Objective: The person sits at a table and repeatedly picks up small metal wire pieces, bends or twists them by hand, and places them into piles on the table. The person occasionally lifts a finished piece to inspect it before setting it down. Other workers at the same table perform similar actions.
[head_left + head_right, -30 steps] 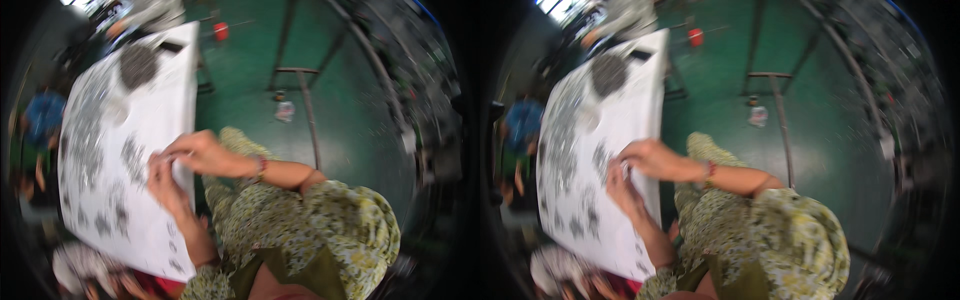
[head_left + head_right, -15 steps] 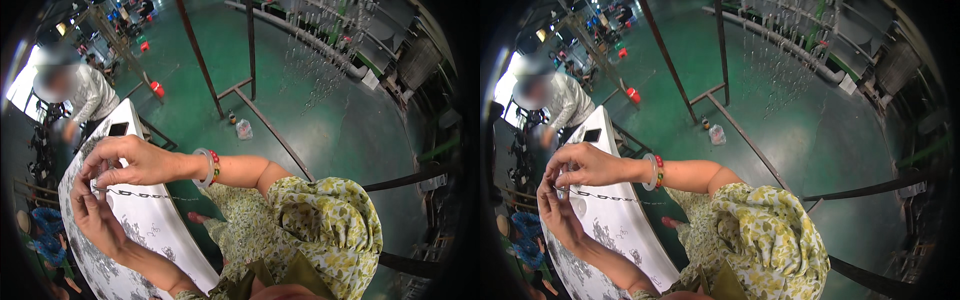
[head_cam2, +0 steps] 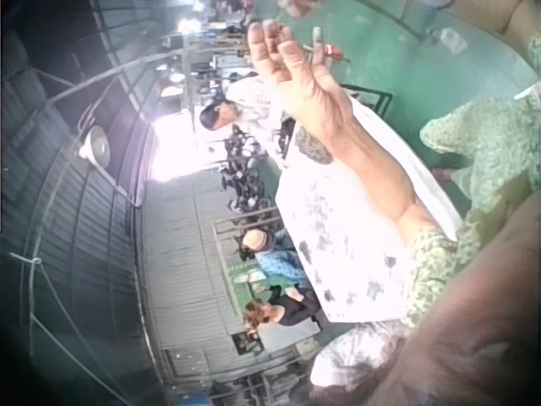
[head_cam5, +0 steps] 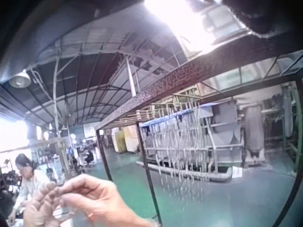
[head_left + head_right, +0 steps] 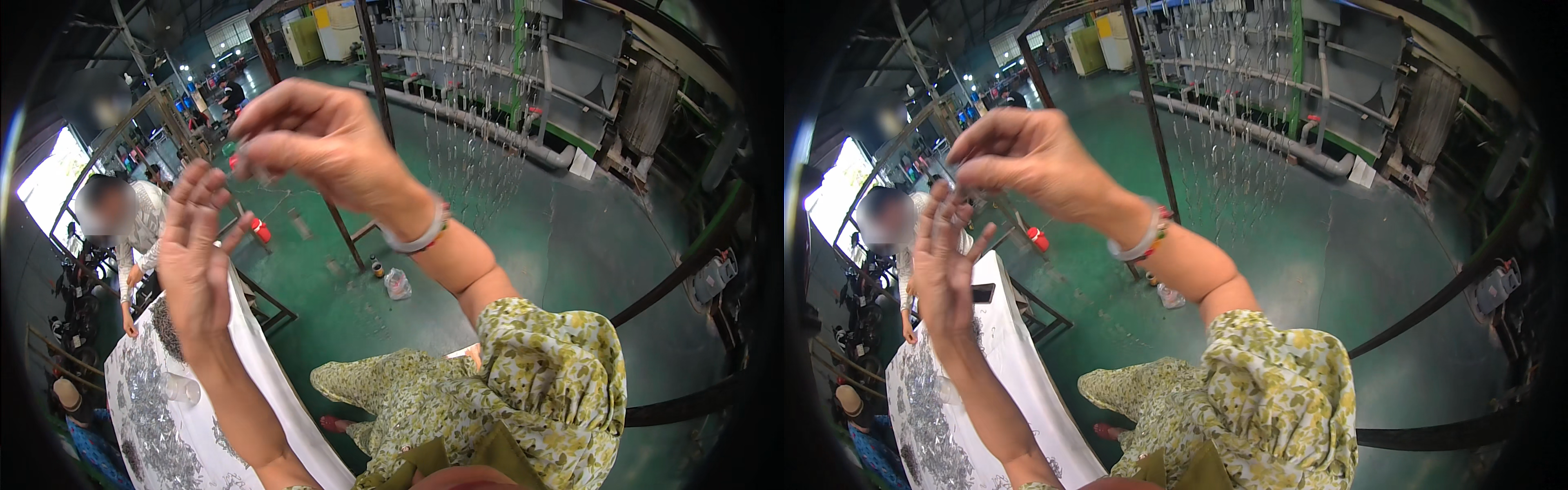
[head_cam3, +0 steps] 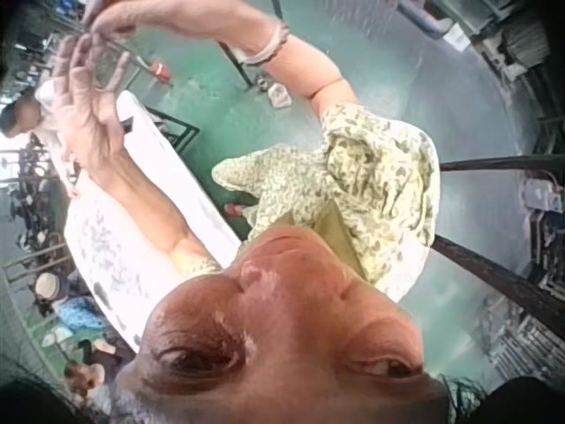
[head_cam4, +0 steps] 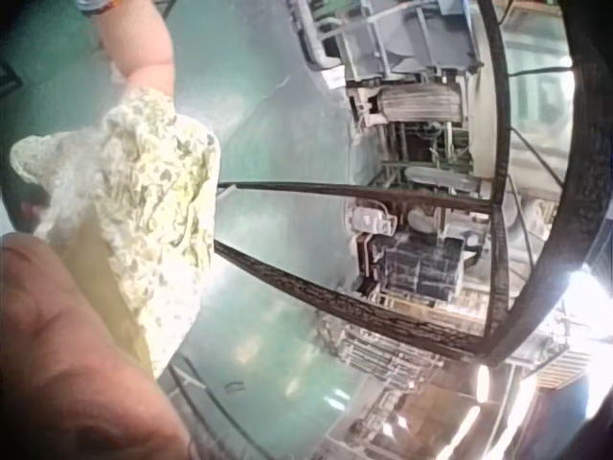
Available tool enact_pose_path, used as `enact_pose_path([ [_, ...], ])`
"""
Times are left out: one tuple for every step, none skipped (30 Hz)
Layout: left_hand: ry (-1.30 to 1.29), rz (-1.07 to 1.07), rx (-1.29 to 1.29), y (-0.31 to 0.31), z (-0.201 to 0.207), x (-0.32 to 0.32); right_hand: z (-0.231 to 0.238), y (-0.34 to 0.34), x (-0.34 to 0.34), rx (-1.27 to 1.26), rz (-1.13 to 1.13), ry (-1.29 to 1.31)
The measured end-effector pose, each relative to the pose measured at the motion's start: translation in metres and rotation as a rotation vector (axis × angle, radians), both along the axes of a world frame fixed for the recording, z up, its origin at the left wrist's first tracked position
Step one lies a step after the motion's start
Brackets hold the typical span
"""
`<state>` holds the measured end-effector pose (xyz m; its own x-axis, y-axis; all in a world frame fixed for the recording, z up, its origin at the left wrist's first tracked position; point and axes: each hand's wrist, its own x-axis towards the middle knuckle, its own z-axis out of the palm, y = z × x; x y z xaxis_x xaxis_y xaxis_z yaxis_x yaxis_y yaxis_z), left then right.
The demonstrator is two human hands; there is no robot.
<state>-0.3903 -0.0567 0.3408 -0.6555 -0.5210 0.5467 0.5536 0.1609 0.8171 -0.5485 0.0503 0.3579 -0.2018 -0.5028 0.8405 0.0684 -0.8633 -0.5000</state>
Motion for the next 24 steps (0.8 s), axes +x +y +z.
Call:
enact_pose_path([
  [-0.077,0.089,-0.032,-0.003,-0.018,-0.003,0.001,0.016,-0.006,0.028,-0.055,0.033],
  [-0.152,0.127,-0.049,-0.015,-0.042,-0.004,0.004,0.029,-0.009,0.003,-0.17,0.087],
  [-0.25,0.14,-0.016,-0.023,-0.065,-0.007,0.007,0.045,-0.019,0.011,-0.253,0.113],
  [-0.304,0.148,-0.038,-0.039,-0.117,-0.003,-0.011,0.06,-0.015,0.006,-0.348,0.167],
  [-0.386,0.108,-0.035,-0.056,-0.155,-0.002,-0.013,0.072,-0.022,-0.001,-0.418,0.179],
  [-0.519,0.064,-0.002,-0.076,-0.193,0.006,-0.015,0.082,-0.029,-0.012,-0.475,0.183],
  [-0.653,0.079,0.081,-0.083,-0.221,0.012,-0.014,0.095,-0.039,0.002,-0.552,0.179],
  [-0.75,0.085,0.159,-0.087,-0.247,0.024,-0.014,0.107,-0.048,0.009,-0.623,0.172],
  [-0.85,0.089,0.215,-0.098,-0.281,0.035,-0.015,0.118,-0.058,-0.024,-0.647,0.181],
  [-0.921,0.125,0.27,-0.105,-0.312,0.046,-0.016,0.13,-0.069,-0.055,-0.675,0.192],
  [-0.998,0.168,0.317,-0.116,-0.341,0.059,-0.016,0.139,-0.081,-0.056,-0.724,0.145],
  [-1.044,0.199,0.382,-0.126,-0.37,0.076,-0.017,0.148,-0.089,-0.057,-0.765,0.117],
  [-1.091,0.226,0.448,-0.134,-0.396,0.092,-0.018,0.157,-0.097,-0.05,-0.81,0.116],
  [-1.106,0.235,0.501,-0.14,-0.416,0.108,-0.015,0.169,-0.106,-0.039,-0.858,0.115],
  [-1.121,0.248,0.553,-0.145,-0.433,0.124,-0.013,0.18,-0.114,-0.037,-0.917,0.114],
  [-1.102,0.245,0.585,-0.15,-0.445,0.143,-0.012,0.189,-0.122,-0.035,-0.97,0.109],
  [-1.083,0.237,0.616,-0.152,-0.455,0.158,-0.01,0.197,-0.126,-0.062,-1.036,0.082],
  [-1.063,0.229,0.648,-0.151,-0.457,0.165,-0.009,0.205,-0.133,-0.069,-1.068,0.057],
  [-1.05,0.237,0.652,-0.149,-0.459,0.17,-0.007,0.214,-0.143,-0.075,-1.099,0.03],
  [-1.038,0.241,0.652,-0.144,-0.453,0.172,-0.005,0.225,-0.153,-0.083,-1.133,0.002],
  [-1.022,0.252,0.654,-0.141,-0.448,0.176,-0.004,0.231,-0.167,-0.084,-1.209,-0.003],
  [-1.02,0.251,0.64,-0.141,-0.447,0.18,-0.003,0.236,-0.182,-0.065,-1.24,-0.027],
  [-1.011,0.195,0.623,-0.14,-0.454,0.168,0.013,0.255,-0.183,-0.046,-1.313,-0.018],
  [-1.003,0.188,0.608,-0.14,-0.454,0.171,0.019,0.261,-0.195,-0.031,-1.349,-0.037],
])
